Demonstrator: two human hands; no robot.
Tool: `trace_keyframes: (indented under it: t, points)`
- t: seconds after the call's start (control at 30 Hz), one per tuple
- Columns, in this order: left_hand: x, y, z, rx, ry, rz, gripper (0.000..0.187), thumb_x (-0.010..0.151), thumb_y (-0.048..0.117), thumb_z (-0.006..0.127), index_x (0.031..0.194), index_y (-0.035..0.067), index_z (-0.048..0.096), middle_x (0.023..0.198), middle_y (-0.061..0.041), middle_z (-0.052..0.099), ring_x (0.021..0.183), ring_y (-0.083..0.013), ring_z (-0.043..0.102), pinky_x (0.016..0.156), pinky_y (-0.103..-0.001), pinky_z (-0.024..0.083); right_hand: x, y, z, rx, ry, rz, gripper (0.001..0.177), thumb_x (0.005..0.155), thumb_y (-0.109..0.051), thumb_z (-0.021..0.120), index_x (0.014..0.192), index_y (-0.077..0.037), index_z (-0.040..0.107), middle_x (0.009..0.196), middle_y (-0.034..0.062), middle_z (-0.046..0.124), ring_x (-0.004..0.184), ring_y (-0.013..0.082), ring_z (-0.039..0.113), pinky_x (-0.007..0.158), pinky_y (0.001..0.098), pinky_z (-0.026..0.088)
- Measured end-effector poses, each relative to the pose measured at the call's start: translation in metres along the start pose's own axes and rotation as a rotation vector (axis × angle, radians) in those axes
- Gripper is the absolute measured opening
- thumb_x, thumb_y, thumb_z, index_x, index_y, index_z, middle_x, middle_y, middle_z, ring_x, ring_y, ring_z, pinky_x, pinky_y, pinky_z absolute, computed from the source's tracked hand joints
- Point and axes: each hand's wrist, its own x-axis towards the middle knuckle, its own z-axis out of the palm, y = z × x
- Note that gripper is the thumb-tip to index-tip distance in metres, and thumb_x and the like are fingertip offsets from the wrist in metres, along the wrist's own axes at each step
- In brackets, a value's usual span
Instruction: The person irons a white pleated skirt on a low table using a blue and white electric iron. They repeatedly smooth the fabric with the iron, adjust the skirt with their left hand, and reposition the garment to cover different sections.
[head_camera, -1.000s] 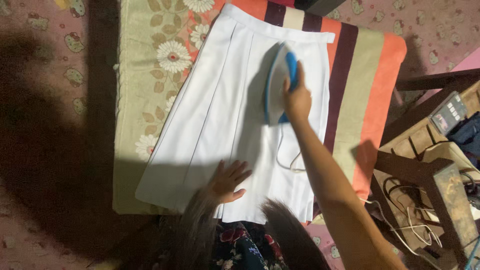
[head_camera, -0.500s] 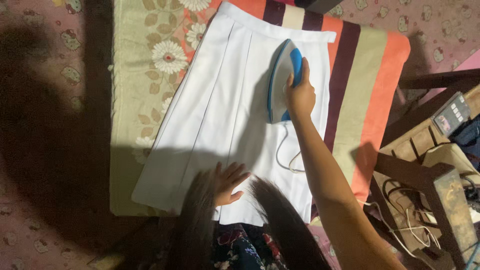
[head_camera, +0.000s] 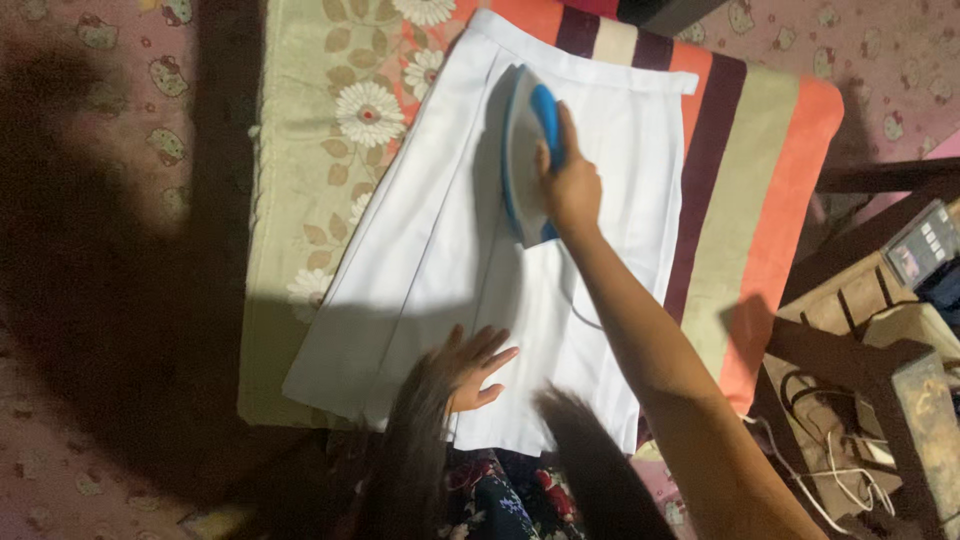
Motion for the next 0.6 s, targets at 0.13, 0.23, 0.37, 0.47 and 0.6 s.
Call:
trace_keyframes:
  t: [0.13,0.23,0.37,0.47,0.6]
  points:
    - [-0.002,0.001,0.031,0.181,-0.135,-0.056,0.076,0.095,0.061,0.051,0.160,0.028,0.030,0.169,0.000,0.018,0.153,-0.0257,0.020,0.117,-0.070,0.015,0.033,-0.022,0.023,-0.021,-0.026,0.086,0.066,0.102,-0.042,0.062,0.158,-0.039,0.029,0.091,0.0245,0.075,0.082,0.0462,0.073,0.070,0.0557,0.057]
    - [-0.004,0.003,0.043,0.243,-0.079,-0.076,0.081,0.091,0.066,0.047,0.163,0.031,0.031,0.171,0.001,0.014,0.154,-0.0243,0.019,0.120,-0.068,0.013,0.068,-0.027,0.027,-0.016,0.020,0.078,0.062,0.103,-0.042,0.061,0.157,-0.039,0.032,0.094,0.0213,0.077,0.083,0.0448,0.074,0.072,0.0550,0.058]
    - [-0.004,0.006,0.036,0.238,-0.249,-0.093,0.080,0.088,0.074,0.044,0.152,0.028,0.048,0.171,0.002,0.013,0.155,-0.0223,0.013,0.120,-0.067,0.012,0.058,-0.037,0.027,0.020,0.037,0.076,0.062,0.102,-0.040,0.061,0.157,-0.035,0.032,0.096,0.0215,0.077,0.085,0.0442,0.073,0.073,0.0545,0.058]
    - [0.003,0.005,0.025,0.260,-0.392,-0.087,0.070,0.095,0.074,0.042,0.138,0.022,0.064,0.175,0.003,0.011,0.159,-0.0227,0.007,0.120,-0.067,0.011,0.030,-0.038,0.020,0.043,-0.002,0.121,0.063,0.100,-0.038,0.060,0.157,-0.034,0.032,0.096,0.0211,0.077,0.085,0.0437,0.074,0.075,0.0538,0.058]
    - [0.003,0.005,0.026,0.162,-0.396,-0.113,0.060,0.100,0.065,0.040,0.131,0.023,0.070,0.177,0.001,0.013,0.161,-0.0243,0.007,0.123,-0.068,0.010,0.040,-0.040,0.023,0.003,-0.014,0.124,0.063,0.101,-0.038,0.061,0.157,-0.034,0.032,0.096,0.0226,0.076,0.087,0.0443,0.074,0.077,0.0541,0.057]
